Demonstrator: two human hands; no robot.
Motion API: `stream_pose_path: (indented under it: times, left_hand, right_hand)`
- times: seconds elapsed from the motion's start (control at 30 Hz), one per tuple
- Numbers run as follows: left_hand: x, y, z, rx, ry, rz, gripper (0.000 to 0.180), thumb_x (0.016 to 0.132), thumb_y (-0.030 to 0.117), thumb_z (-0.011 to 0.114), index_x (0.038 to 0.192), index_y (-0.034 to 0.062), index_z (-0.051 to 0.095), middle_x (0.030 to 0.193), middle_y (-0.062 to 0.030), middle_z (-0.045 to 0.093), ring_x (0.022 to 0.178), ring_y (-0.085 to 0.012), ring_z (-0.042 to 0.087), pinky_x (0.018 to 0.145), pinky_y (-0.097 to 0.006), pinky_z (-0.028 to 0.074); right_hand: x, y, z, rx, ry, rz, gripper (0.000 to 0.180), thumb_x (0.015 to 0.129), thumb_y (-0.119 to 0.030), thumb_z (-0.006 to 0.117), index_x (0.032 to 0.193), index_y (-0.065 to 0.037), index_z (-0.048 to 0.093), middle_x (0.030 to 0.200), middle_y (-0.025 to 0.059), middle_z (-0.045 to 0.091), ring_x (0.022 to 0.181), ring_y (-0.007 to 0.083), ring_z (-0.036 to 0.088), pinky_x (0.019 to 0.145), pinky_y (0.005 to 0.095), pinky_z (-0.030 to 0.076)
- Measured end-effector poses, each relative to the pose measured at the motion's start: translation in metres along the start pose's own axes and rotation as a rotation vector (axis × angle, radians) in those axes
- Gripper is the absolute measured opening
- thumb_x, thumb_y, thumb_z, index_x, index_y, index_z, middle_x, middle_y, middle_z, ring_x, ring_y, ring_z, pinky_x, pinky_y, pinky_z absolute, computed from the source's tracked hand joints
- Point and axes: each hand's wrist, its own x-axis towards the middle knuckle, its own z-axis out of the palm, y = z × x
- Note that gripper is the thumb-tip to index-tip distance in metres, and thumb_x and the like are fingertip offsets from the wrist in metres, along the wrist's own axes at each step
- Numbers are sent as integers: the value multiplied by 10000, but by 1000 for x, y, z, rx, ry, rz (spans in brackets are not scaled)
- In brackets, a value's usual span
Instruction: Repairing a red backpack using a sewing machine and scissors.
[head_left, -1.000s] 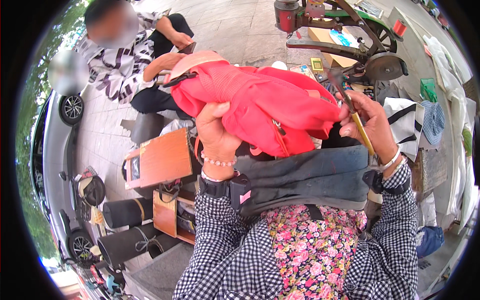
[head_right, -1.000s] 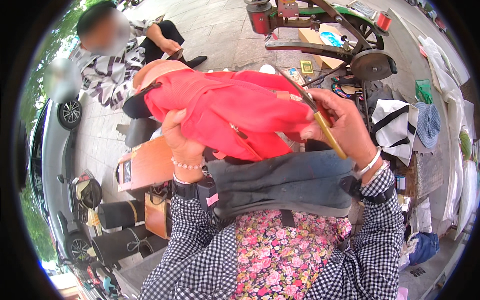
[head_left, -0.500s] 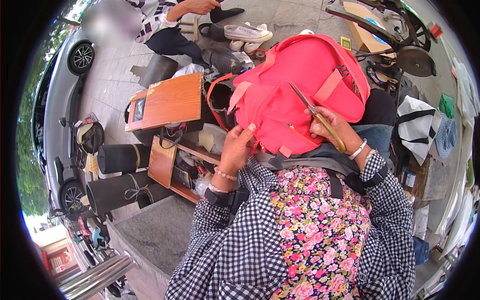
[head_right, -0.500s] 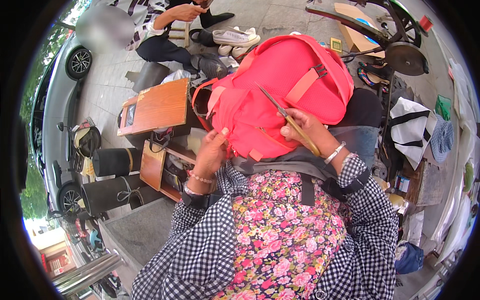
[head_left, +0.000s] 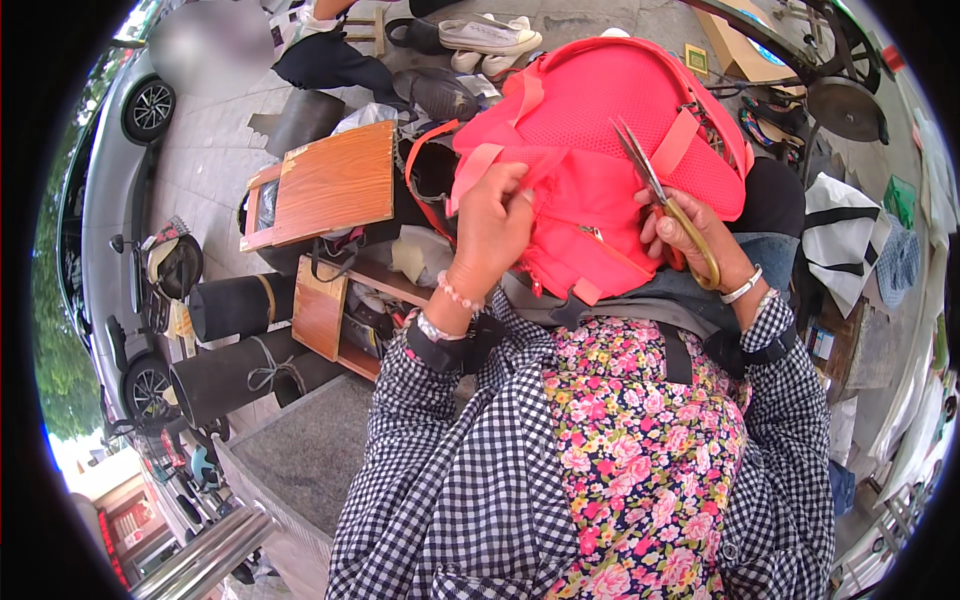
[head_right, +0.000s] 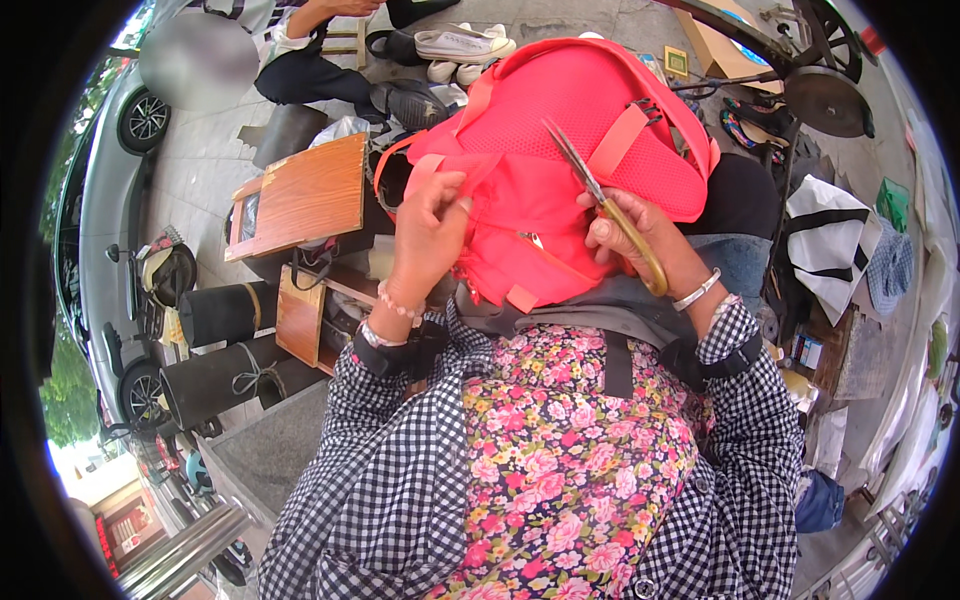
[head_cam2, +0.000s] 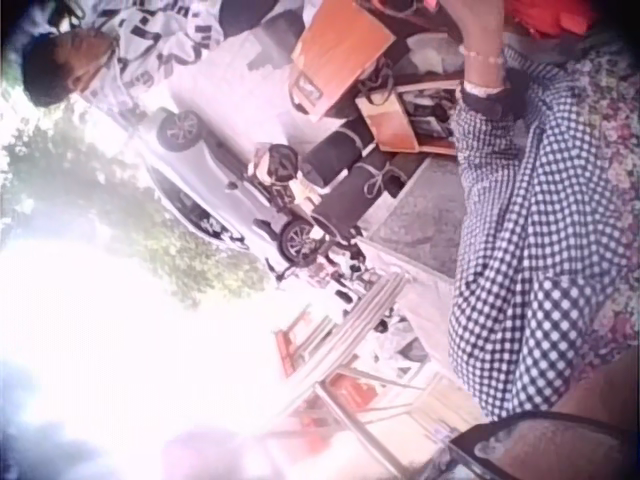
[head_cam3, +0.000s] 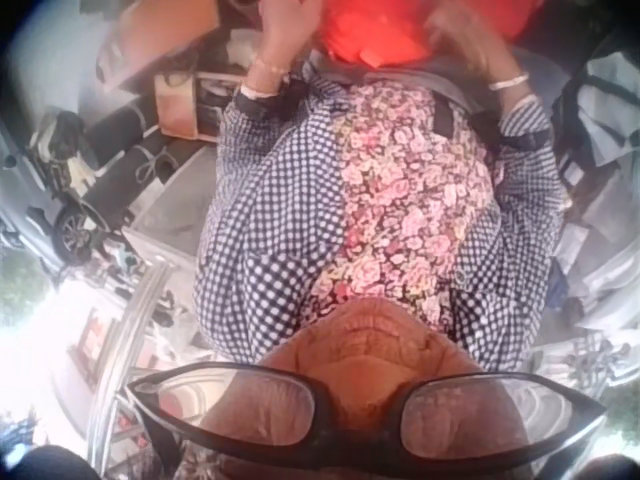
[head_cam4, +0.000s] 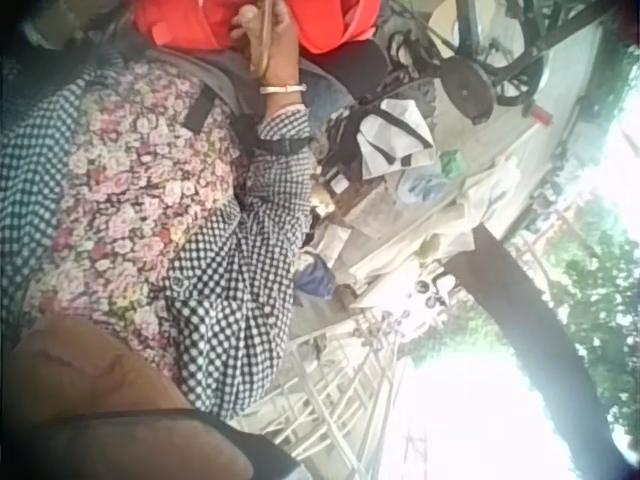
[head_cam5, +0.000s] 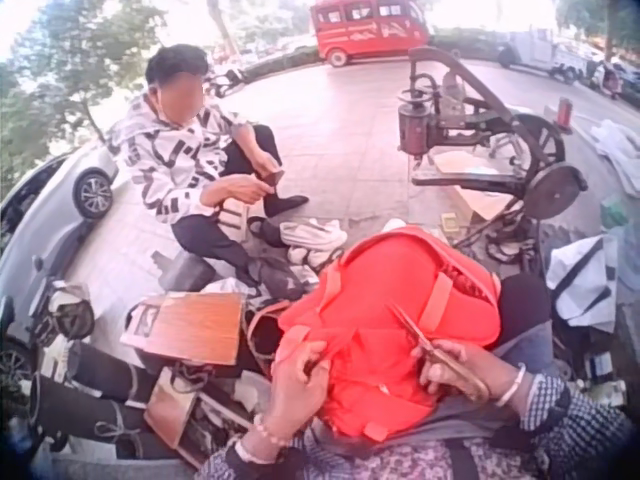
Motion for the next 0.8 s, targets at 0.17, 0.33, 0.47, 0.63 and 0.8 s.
stream_pose_path:
  times: [0.17,0.33,0.47,0.63,0.8]
  left_hand:
    - [11,6,10,-532,100,-82,164,782,-70,454,930,1,470,732,-7,516,624,-48,483,555,-188,397]
    - [16,14,7,-638,54,-83,144,775,-66,487,904,-2,487,734,-24,533,630,-67,503,575,-202,417]
    - [15,19,2,-714,8,-97,114,771,-56,507,875,-10,508,746,-36,550,643,-83,530,606,-207,433]
    - [14,24,-7,-737,-7,-124,147,761,-59,518,899,-10,531,752,-31,546,656,-75,523,614,-198,428]
    - [12,43,1,-337,-174,-43,158,724,-26,566,877,11,563,772,-21,538,675,-80,501,620,-197,407]
  right_hand:
    - [-4,1,-15,116,81,26,436,848,-385,488,1091,-23,459,745,24,528,635,75,507,585,187,405]
    - [-9,-2,-15,69,103,13,482,850,-420,463,1097,-7,449,754,33,529,647,87,511,616,200,408]
    - [-18,-3,-13,17,118,-36,536,851,-446,440,1145,1,424,772,40,534,644,87,512,622,201,406]
    - [-39,-5,-17,90,127,-146,616,847,-491,406,1207,8,378,792,57,545,621,85,520,591,199,412]
    - [-96,-15,-53,330,362,-307,898,700,-689,377,1277,-10,264,789,82,533,544,105,525,485,208,439]
